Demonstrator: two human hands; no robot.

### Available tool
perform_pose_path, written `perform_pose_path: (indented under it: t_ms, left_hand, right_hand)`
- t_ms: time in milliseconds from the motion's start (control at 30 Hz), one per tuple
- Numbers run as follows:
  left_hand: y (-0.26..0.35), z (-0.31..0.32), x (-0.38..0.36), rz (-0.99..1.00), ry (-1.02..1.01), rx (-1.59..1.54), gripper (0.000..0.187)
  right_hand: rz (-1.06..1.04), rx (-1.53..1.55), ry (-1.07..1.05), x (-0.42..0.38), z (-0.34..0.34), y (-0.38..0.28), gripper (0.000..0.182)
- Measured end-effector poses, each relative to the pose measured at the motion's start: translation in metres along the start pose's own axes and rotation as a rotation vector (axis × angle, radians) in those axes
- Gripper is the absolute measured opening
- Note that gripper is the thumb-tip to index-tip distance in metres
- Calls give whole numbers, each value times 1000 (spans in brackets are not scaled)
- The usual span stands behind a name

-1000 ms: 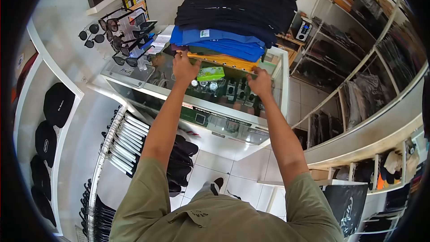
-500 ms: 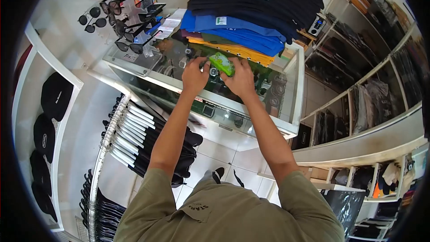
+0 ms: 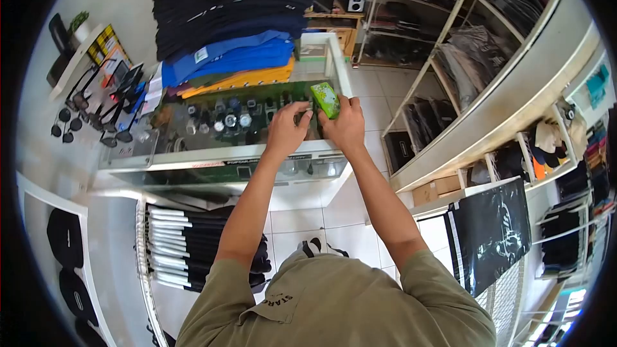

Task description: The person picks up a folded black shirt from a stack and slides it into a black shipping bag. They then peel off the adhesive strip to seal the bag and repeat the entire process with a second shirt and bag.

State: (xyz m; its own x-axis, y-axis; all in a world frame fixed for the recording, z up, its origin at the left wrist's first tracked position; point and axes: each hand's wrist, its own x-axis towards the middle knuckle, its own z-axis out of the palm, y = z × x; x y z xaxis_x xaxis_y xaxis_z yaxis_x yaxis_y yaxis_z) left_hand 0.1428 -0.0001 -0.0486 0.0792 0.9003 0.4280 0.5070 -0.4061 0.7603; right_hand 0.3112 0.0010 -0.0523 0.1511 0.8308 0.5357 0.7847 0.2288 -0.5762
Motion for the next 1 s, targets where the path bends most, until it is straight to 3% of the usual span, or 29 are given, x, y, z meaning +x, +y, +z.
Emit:
perform_pose_path:
  t_ms: [100,200,267,433,500,567,633,700,733,833,900,967,1000]
  left_hand:
    - [-6,15,14,38,-32,88,28]
    - [-11,20,21,43,18,139,28]
    - [-11,15,22,-51,-17,-26,27]
    - [-24,-24,16,-106,33,-66,30]
    - [-41,-52,14,-130,119,26,32]
    - [-79,-78,15,-141,259,47,34]
    - [-99,-112,19,-304,388,104,52]
    - [-114,-139,25,-363,497,258,63]
    - [-123,-151,27,-416,576,398,75]
    - [-154,-182,44,-495,654,390,91]
    - [-164,-199,58,-567,643,444,92]
    - [-163,-213,69,-694,457,449,85]
    - [-166,-214,73,-690,461,445,85]
  right_hand:
    - [-3,-99,79,31,16,21,65]
    - [33,-158,10,62,34,29,69]
    - [80,-196,-59,83,45,26,70]
    - [58,-263,-80,110,67,26,71]
    - [-2,-438,38,106,61,12,72]
    - [-62,-257,83,96,62,-8,73]
    - [-116,-61,128,86,77,-28,75]
    - [110,205,-141,80,101,-47,75]
    - [183,227,-162,80,116,-53,76]
    - [80,307,-70,88,141,-55,79]
    - [60,284,-42,95,153,-48,79]
    - [29,287,-48,103,163,-41,76]
    - [44,327,-74,105,161,-44,77]
